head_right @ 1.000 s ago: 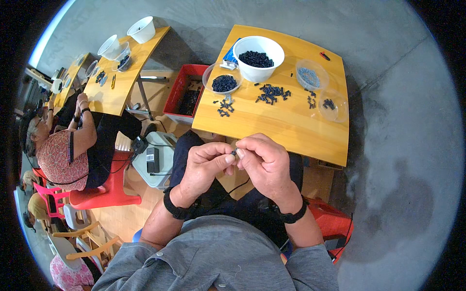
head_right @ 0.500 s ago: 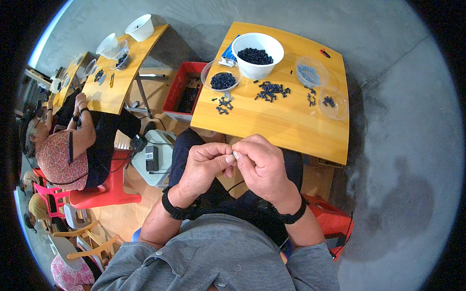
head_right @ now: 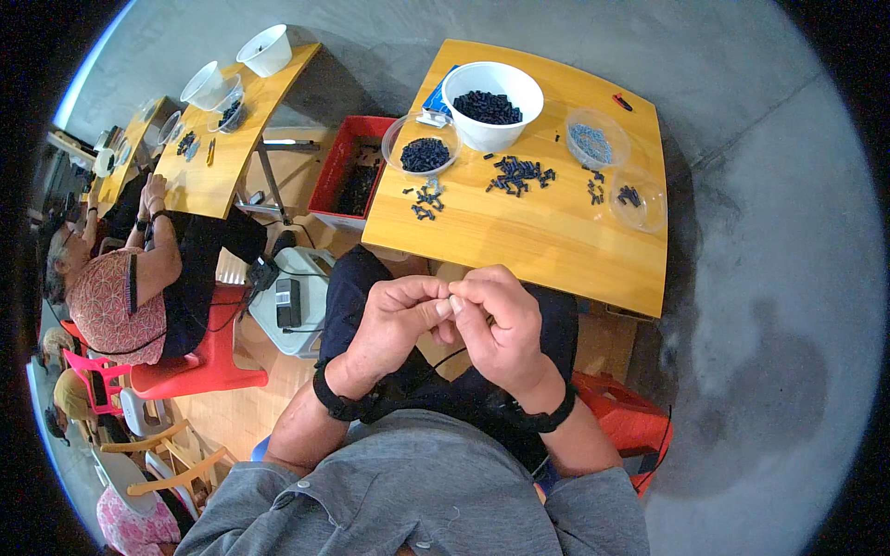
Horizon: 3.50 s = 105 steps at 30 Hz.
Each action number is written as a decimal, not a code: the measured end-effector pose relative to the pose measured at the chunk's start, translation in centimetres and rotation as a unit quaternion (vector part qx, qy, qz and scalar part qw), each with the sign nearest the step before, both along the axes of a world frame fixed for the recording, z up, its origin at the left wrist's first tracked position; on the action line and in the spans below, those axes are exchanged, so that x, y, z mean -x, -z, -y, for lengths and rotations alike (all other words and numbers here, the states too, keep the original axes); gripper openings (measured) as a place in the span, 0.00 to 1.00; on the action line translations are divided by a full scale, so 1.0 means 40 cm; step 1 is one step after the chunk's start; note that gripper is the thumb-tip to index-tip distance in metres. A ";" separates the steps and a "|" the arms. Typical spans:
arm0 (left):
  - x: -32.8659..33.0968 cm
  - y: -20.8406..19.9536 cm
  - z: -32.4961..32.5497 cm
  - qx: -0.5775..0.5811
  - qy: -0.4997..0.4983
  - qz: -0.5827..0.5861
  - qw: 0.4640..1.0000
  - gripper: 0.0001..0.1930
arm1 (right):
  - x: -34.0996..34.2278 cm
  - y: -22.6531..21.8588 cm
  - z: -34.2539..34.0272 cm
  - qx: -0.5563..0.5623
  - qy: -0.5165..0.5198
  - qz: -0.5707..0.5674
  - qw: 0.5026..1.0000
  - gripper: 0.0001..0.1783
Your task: The person picks up a black plastic piece and a metal pin, inserts the pin into the piece, and places the assembled unit on the table, repeating the process several times.
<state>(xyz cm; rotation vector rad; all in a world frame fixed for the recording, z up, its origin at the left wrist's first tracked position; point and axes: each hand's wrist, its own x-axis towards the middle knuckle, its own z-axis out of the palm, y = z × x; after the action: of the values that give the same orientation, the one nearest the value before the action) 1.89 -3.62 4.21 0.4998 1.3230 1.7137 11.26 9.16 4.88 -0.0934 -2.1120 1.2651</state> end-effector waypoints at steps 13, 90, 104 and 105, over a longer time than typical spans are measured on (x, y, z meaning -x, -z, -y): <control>0.012 -0.003 -0.009 -0.032 -0.022 0.000 0.999 0.04 | -0.003 -0.019 -0.060 0.433 -0.126 0.158 0.878 0.20; 0.106 0.138 -0.197 0.244 0.077 0.072 0.964 0.12 | -0.065 0.075 -0.706 -0.159 0.371 0.425 0.810 0.23; 0.146 0.234 -0.289 0.257 0.033 0.084 0.962 0.12 | -0.039 0.175 -0.767 -0.242 0.417 0.470 0.739 0.13; 0.152 0.240 -0.282 0.267 0.024 0.079 0.960 0.12 | -0.032 0.168 -0.761 -0.246 0.422 0.474 0.732 0.13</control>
<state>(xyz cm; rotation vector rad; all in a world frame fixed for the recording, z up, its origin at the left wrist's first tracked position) -4.19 7.68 -5.39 0.0791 1.5615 1.2523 12.56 39.60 -1.83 -1.5470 -2.5643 -0.0053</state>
